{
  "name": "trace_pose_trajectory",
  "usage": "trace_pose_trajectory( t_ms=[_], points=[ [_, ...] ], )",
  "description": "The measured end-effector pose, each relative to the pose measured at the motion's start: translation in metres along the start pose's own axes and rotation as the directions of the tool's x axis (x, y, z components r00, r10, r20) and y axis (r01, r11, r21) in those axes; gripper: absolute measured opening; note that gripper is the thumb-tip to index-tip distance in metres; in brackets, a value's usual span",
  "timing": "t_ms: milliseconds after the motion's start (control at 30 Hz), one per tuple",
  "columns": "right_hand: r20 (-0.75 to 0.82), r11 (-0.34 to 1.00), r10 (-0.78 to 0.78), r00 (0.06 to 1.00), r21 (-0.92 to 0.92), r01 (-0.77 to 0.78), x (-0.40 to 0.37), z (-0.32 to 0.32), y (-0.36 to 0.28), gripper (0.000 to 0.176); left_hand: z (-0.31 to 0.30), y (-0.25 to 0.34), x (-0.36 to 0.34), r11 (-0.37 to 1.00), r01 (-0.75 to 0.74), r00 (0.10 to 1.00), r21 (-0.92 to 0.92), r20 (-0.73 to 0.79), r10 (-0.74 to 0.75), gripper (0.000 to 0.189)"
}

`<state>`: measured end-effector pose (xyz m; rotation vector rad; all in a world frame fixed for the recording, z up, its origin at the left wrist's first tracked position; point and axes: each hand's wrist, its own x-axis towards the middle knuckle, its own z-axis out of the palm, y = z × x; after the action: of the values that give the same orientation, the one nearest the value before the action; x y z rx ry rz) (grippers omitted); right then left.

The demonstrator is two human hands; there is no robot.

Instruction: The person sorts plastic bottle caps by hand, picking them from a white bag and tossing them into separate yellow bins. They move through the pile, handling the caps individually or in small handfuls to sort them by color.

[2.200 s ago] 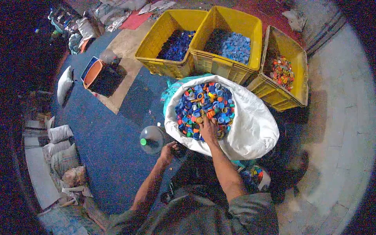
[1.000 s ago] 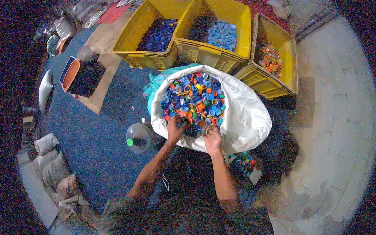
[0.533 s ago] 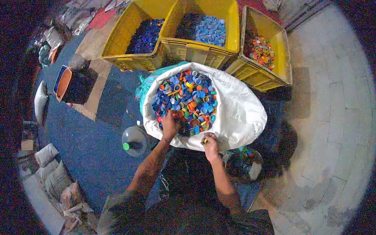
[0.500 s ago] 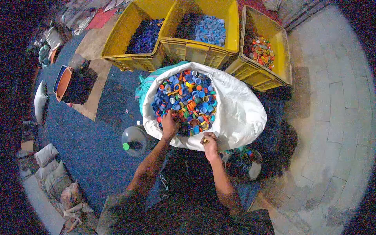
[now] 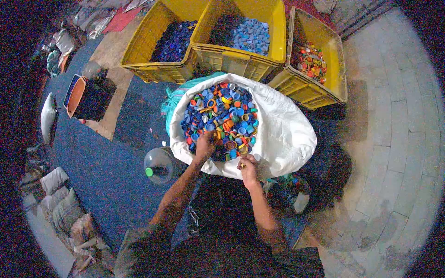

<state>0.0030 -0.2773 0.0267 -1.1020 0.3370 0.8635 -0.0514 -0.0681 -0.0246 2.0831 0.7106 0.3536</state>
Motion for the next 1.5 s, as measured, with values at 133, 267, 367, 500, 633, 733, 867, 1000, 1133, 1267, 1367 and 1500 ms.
trace_pose_trajectory(
  t_ms=[133,267,367,500,633,733,867,1000,1133,1267,1367,1500],
  points=[
    [-0.001,0.996,0.039,0.999,0.085,-0.039,-0.004,0.004,-0.004,0.016,-0.009,0.014,0.006,0.995,-0.093,0.995,0.029,-0.023,0.093,0.036],
    [-0.032,0.989,0.037,0.999,0.144,-0.032,-0.005,0.005,-0.009,0.019,-0.010,0.018,0.011,0.988,-0.124,0.992,0.095,0.001,0.125,0.036],
    [-0.036,0.984,0.026,0.999,0.176,-0.020,-0.004,0.001,-0.008,0.018,-0.014,0.023,0.011,0.980,-0.126,0.992,0.153,0.034,0.122,0.040],
    [-0.105,0.989,0.029,0.994,0.148,-0.013,0.005,-0.009,-0.005,0.015,-0.017,0.026,0.003,0.981,-0.170,0.985,0.096,-0.014,0.172,0.042],
    [-0.225,0.871,-0.167,0.960,-0.489,0.037,0.019,-0.021,-0.010,0.018,-0.027,0.038,-0.016,0.998,0.036,0.995,-0.046,-0.097,-0.040,0.044],
    [0.125,0.210,-0.518,0.846,-0.941,0.267,0.026,-0.018,-0.016,0.015,-0.027,0.024,-0.036,0.876,0.302,0.945,-0.376,-0.002,-0.327,0.041],
    [0.261,-0.071,-0.538,0.802,-0.961,0.266,0.042,-0.011,-0.016,0.027,-0.038,0.017,-0.057,0.378,0.541,0.816,-0.751,0.360,-0.452,0.028],
    [0.213,-0.076,-0.454,0.865,-0.977,0.200,0.038,0.008,-0.027,0.036,-0.040,0.021,-0.073,0.187,0.572,0.766,-0.799,0.438,-0.471,0.027],
    [0.204,-0.131,-0.380,0.902,-0.977,0.166,0.040,0.002,-0.026,0.038,-0.040,0.024,-0.077,0.201,0.548,0.765,-0.812,0.388,-0.514,0.025],
    [0.310,-0.226,-0.403,0.861,-0.945,0.234,0.050,-0.017,-0.015,0.040,-0.038,0.021,-0.074,0.063,0.550,0.728,-0.833,0.441,-0.525,0.024],
    [0.309,-0.195,-0.415,0.856,-0.949,0.248,0.041,-0.004,-0.025,0.039,-0.034,0.021,-0.070,-0.019,0.569,0.691,-0.822,0.490,-0.531,0.022],
    [0.345,-0.048,-0.449,0.824,-0.931,0.363,0.052,-0.024,-0.017,0.038,-0.028,0.035,-0.064,0.087,0.641,0.655,-0.762,0.485,-0.579,0.020]
  ],
)
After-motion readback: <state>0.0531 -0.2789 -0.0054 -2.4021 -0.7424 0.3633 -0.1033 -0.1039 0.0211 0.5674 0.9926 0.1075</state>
